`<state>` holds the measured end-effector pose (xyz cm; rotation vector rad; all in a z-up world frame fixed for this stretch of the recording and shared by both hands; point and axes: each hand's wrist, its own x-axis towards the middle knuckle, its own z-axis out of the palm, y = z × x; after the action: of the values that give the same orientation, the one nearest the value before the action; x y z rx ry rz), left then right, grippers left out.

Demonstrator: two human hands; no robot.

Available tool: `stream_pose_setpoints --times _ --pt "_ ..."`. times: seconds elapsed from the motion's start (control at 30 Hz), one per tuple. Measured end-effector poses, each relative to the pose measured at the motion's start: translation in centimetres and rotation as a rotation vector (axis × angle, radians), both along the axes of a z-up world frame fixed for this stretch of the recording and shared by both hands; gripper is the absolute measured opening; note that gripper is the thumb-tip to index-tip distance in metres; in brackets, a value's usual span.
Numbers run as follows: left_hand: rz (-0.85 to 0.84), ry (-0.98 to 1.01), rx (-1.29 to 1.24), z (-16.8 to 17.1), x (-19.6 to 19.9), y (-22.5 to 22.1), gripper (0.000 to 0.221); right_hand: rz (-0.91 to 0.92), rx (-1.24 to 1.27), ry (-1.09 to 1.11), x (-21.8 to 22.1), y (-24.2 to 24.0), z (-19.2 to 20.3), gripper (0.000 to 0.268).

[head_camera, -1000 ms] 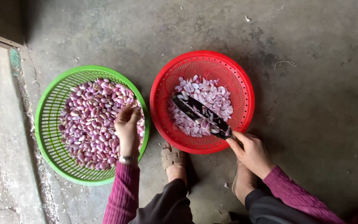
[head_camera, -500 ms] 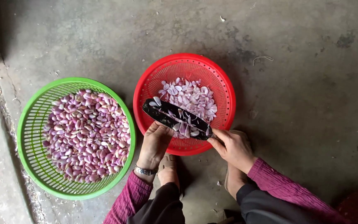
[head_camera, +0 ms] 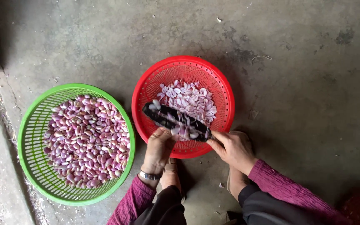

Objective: Slicing shallots into a basket using a handheld manual slicer

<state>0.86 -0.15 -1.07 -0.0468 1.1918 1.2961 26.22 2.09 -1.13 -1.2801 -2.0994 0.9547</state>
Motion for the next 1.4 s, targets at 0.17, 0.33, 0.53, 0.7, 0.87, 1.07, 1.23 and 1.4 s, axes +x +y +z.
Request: stream_pose_setpoints --times 0.17,0.33,0.53,0.7,0.87,1.07,1.23,1.4 --pt "0.033 0.041 0.034 1.2 -0.2 0.8 0.010 0.040 0.044 -0.080 -0.1 -0.3 0.0 0.034" --pt "0.117 -0.247 0.031 4.8 -0.3 2.0 0.040 0.036 0.115 -0.119 0.2 0.1 -0.9 0.032" --pt "-0.113 0.380 0.042 0.1 -0.9 0.0 0.053 0.047 0.144 -0.162 0.0 0.2 -0.6 0.032" --pt "-0.161 0.522 0.113 -1.8 -0.8 -0.2 0.048 0.050 0.157 -0.185 -0.1 0.4 -0.3 0.032" --pt "-0.003 0.277 0.089 0.4 -0.9 1.2 0.027 0.033 0.116 -0.183 0.0 -0.2 -0.1 0.033" --pt "-0.071 0.424 0.060 0.4 -0.1 0.5 0.040 0.035 0.170 -0.216 0.0 0.1 -0.3 0.031" --pt "-0.245 0.750 0.026 -3.8 -0.1 0.1 0.059 0.021 0.144 -0.194 0.6 -0.4 -2.0 0.030" --pt "-0.546 1.180 0.124 -4.1 -3.7 -0.4 0.038 -0.072 0.033 -0.163 1.2 -0.8 -3.1 0.032"
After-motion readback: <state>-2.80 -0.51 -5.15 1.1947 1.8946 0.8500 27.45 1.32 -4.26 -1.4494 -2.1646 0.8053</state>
